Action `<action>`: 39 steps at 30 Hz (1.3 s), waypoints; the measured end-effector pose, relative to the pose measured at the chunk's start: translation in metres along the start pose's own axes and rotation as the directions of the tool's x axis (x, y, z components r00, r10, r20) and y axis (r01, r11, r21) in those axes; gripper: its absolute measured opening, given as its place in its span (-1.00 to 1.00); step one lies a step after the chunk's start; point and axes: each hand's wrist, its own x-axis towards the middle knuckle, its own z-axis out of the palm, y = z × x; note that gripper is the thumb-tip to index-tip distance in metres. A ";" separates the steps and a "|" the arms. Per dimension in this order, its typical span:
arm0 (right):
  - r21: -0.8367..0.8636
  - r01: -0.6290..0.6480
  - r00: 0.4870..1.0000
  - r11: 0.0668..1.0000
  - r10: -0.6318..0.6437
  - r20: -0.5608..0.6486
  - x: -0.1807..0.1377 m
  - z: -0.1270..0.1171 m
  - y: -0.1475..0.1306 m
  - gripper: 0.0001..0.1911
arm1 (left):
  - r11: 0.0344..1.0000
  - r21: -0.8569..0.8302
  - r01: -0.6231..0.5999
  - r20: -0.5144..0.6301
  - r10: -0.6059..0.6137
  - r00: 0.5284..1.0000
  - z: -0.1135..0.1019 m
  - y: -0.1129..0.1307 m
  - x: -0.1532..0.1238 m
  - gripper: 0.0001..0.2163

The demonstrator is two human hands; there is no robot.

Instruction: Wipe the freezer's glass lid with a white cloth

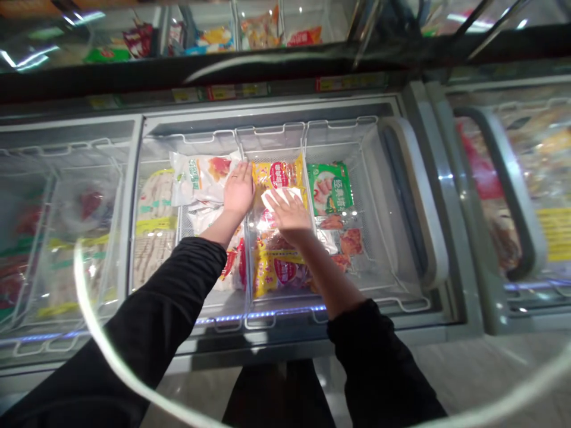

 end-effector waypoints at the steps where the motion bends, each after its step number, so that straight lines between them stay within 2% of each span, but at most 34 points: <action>1: -0.006 0.028 1.000 1.000 -0.028 -0.001 -0.019 0.000 -0.008 -0.36 | 1.000 -0.001 0.010 0.003 -0.010 1.000 0.000 0.001 0.000 -0.41; 4: -0.025 0.082 0.997 0.996 -0.082 -0.006 -0.075 -0.002 -0.018 -0.41 | 0.998 -0.006 0.065 0.020 -0.065 0.998 0.001 0.007 -0.005 -0.38; 7: -0.040 0.032 0.999 0.999 -0.031 0.018 -0.100 -0.007 -0.006 -0.41 | 0.996 -0.008 0.093 0.030 -0.093 0.995 0.001 0.013 -0.024 -0.37; 11: -0.030 -0.147 0.989 0.989 0.148 0.018 -0.076 -0.014 0.016 -0.38 | 0.997 0.009 0.073 0.056 -0.074 0.996 0.000 0.017 -0.080 -0.43; 15: -0.032 -0.280 0.960 0.959 0.280 -0.018 -0.041 -0.012 0.004 -0.33 | 0.999 0.036 0.041 0.073 -0.044 0.996 -0.003 0.025 -0.162 -0.45; 17: -0.009 -0.225 0.974 0.974 0.225 -0.010 -0.044 -0.005 -0.015 -0.31 | 0.998 0.039 0.051 0.086 -0.054 0.995 -0.003 0.032 -0.199 -0.44; 20: 0.039 -0.060 0.998 0.997 0.060 0.012 -0.076 0.009 -0.043 -0.33 | 0.994 0.048 0.095 0.079 -0.099 0.992 -0.002 0.041 -0.232 -0.44; 23: 0.012 0.016 1.000 1.000 -0.016 0.018 -0.117 0.014 -0.052 -0.37 | 0.992 0.049 0.118 0.072 -0.122 0.990 0.000 0.046 -0.240 -0.44; 26: -0.018 0.019 0.999 1.000 -0.019 0.034 -0.136 0.007 -0.034 -0.39 | 0.992 0.039 0.116 0.068 -0.119 0.991 0.000 0.047 -0.237 -0.44; 28: -0.013 -0.020 0.999 1.000 0.021 0.040 -0.128 -0.003 -0.016 -0.38 | 0.992 0.037 0.121 0.066 -0.123 0.990 0.000 0.047 -0.235 -0.44; 32: 0.001 -0.111 0.994 0.994 0.111 -0.012 -0.082 -0.015 0.009 -0.36 | 0.991 0.042 0.127 0.061 -0.129 0.990 0.001 0.048 -0.235 -0.46; 36: -0.002 -0.124 0.992 0.992 0.124 -0.016 -0.049 -0.011 -0.007 -0.36 | 0.989 0.062 0.131 0.053 -0.134 0.990 0.004 0.047 -0.236 -0.43; 39: 0.023 0.015 0.999 1.000 -0.016 0.044 -0.061 -0.003 -0.030 -0.35 | 0.989 0.075 0.127 0.052 -0.131 0.990 0.003 0.048 -0.235 -0.43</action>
